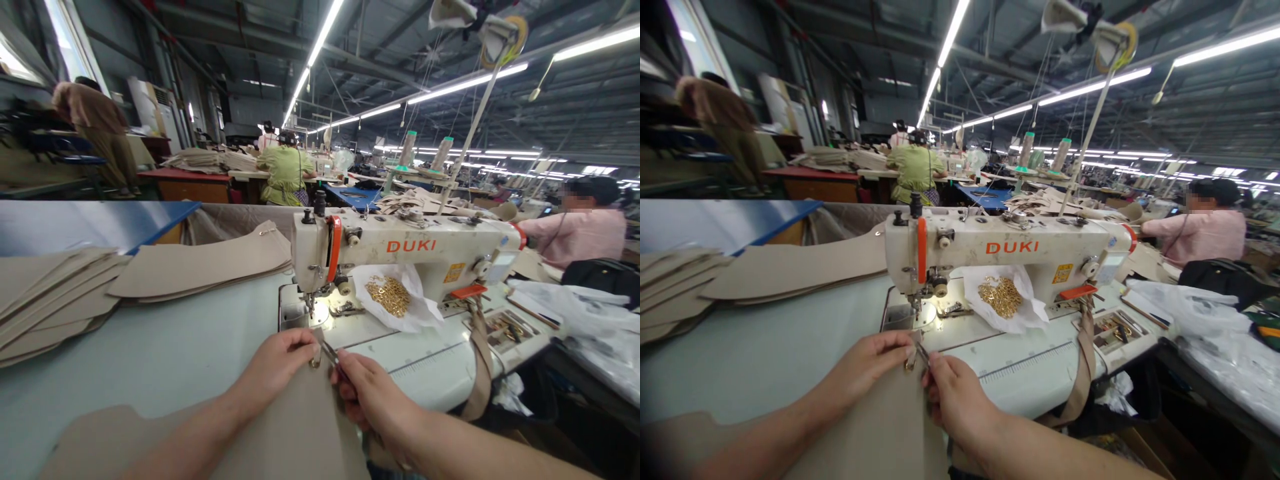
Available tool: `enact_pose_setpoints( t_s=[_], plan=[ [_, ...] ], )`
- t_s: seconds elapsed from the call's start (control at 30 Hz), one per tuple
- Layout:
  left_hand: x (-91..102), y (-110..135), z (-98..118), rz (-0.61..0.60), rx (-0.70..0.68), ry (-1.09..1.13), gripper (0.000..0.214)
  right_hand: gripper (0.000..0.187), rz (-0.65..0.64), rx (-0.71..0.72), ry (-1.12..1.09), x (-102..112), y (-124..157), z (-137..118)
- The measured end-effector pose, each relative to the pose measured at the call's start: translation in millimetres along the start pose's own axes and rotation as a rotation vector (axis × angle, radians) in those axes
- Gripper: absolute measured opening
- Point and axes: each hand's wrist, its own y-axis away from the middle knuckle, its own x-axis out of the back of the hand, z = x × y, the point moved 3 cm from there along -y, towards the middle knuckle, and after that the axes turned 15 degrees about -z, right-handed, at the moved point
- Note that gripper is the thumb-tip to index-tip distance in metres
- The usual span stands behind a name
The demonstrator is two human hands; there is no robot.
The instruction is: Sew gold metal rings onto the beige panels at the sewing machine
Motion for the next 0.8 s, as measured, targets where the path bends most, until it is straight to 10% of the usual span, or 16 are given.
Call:
enact_pose_setpoints(
  t_s=[0.47, 0.8],
  plan=[
    [-0.1, 2, -1, 0.01, 0.038, 0.181, 0.023, 0.036, -0.012, 0.006, -0.098, 10, -8, -1],
    [9.3, 5, -8, 0.096, 0.04, 0.494, 0.025, 0.02, -0.015, 0.134, 0.295, 13, -25, -9]
  ],
)
